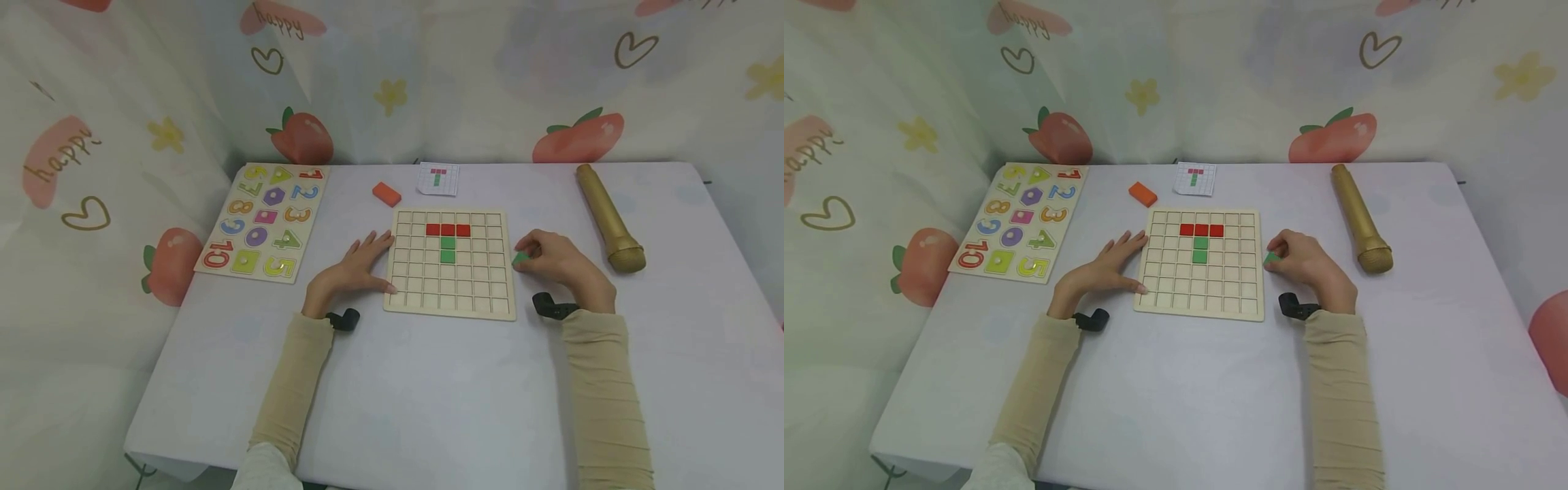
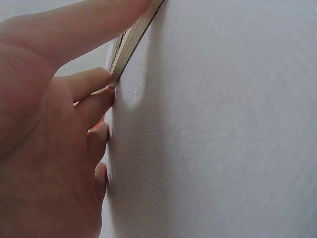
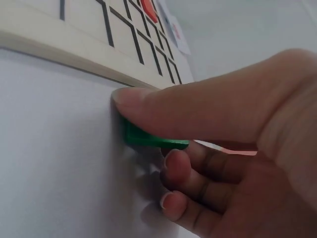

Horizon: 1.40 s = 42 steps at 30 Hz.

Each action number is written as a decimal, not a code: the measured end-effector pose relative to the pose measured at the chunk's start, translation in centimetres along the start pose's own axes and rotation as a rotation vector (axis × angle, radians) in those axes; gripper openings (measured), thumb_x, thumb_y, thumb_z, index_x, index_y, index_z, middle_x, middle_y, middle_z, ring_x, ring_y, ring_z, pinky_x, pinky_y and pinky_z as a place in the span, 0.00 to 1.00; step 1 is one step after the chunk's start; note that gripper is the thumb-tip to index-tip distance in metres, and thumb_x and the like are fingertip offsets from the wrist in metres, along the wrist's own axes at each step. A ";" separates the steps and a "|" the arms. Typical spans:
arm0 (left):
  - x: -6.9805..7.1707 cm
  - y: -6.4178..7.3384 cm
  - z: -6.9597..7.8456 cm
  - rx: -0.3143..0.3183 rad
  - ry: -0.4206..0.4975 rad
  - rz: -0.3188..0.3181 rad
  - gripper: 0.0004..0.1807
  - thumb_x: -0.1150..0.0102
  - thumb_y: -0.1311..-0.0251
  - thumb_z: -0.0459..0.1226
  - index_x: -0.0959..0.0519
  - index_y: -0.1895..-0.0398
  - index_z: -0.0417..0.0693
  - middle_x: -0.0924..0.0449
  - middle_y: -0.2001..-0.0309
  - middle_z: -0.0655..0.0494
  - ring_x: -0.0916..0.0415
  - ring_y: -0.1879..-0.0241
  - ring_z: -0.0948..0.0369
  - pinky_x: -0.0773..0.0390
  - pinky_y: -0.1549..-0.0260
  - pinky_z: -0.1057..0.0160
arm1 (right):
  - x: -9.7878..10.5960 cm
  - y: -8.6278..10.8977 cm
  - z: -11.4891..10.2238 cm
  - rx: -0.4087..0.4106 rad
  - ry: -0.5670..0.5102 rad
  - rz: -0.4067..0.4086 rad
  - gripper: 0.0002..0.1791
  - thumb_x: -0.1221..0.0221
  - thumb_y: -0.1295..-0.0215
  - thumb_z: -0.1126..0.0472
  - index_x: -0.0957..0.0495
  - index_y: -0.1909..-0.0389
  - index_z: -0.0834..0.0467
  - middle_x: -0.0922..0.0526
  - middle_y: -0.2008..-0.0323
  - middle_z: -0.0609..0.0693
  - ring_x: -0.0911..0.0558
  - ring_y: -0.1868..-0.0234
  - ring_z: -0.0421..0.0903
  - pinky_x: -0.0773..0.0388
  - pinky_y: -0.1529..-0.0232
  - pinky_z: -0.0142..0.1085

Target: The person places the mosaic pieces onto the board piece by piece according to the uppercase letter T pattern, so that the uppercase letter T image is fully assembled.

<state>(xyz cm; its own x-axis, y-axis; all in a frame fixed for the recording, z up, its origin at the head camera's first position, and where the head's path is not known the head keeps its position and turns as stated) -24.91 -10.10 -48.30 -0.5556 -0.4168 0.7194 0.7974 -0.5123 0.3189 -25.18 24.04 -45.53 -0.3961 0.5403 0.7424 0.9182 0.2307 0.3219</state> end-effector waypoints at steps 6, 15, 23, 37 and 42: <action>0.0 -0.1 -0.1 0.003 -0.014 0.001 0.61 0.25 0.45 0.53 0.55 0.15 0.54 0.64 0.15 0.60 0.76 0.16 0.58 0.75 0.18 0.53 | 0.1 -0.1 -0.2 0.021 0.024 0.033 0.16 0.37 0.32 0.62 0.22 0.48 0.67 0.18 0.53 0.66 0.22 0.51 0.60 0.26 0.49 0.51; 0.0 0.0 0.0 0.012 -0.018 -0.006 0.61 0.26 0.44 0.53 0.55 0.15 0.54 0.64 0.15 0.60 0.76 0.16 0.58 0.75 0.19 0.54 | 1.1 0.4 -1.3 0.070 0.005 0.132 0.15 0.42 0.26 0.58 0.19 0.47 0.62 0.17 0.51 0.65 0.19 0.52 0.58 0.24 0.53 0.48; -0.1 0.0 0.0 0.007 -0.016 -0.004 0.61 0.26 0.44 0.53 0.55 0.15 0.53 0.64 0.15 0.59 0.76 0.16 0.58 0.75 0.19 0.54 | 0.6 0.4 -2.8 0.082 -0.066 0.126 0.14 0.43 0.25 0.61 0.19 0.46 0.63 0.14 0.55 0.63 0.17 0.55 0.55 0.24 0.51 0.44; 0.1 0.2 0.3 0.004 -0.011 0.000 0.60 0.25 0.44 0.52 0.55 0.15 0.53 0.64 0.15 0.59 0.76 0.16 0.59 0.75 0.19 0.55 | -0.6 0.0 -3.7 0.067 -0.075 0.053 0.20 0.42 0.27 0.63 0.23 0.37 0.62 0.19 0.43 0.65 0.19 0.43 0.60 0.21 0.45 0.51; 0.1 0.3 0.4 0.001 -0.013 0.001 0.60 0.25 0.43 0.51 0.55 0.15 0.52 0.64 0.15 0.58 0.76 0.16 0.58 0.75 0.19 0.54 | -0.9 0.0 -4.0 0.067 -0.075 0.039 0.21 0.42 0.28 0.64 0.23 0.35 0.62 0.17 0.45 0.64 0.18 0.45 0.57 0.22 0.43 0.51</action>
<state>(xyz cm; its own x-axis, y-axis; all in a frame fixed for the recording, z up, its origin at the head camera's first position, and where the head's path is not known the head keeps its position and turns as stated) -24.66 -9.98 -47.83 -0.5520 -0.4076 0.7274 0.7980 -0.5113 0.3191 -24.87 20.33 -43.85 -0.3607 0.6085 0.7068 0.9322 0.2602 0.2517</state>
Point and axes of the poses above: each hand's wrist, its own y-axis away from the middle knuckle, its own x-axis out of the back of the hand, z = x × y, the point moved 7 cm from there along -y, towards the middle knuckle
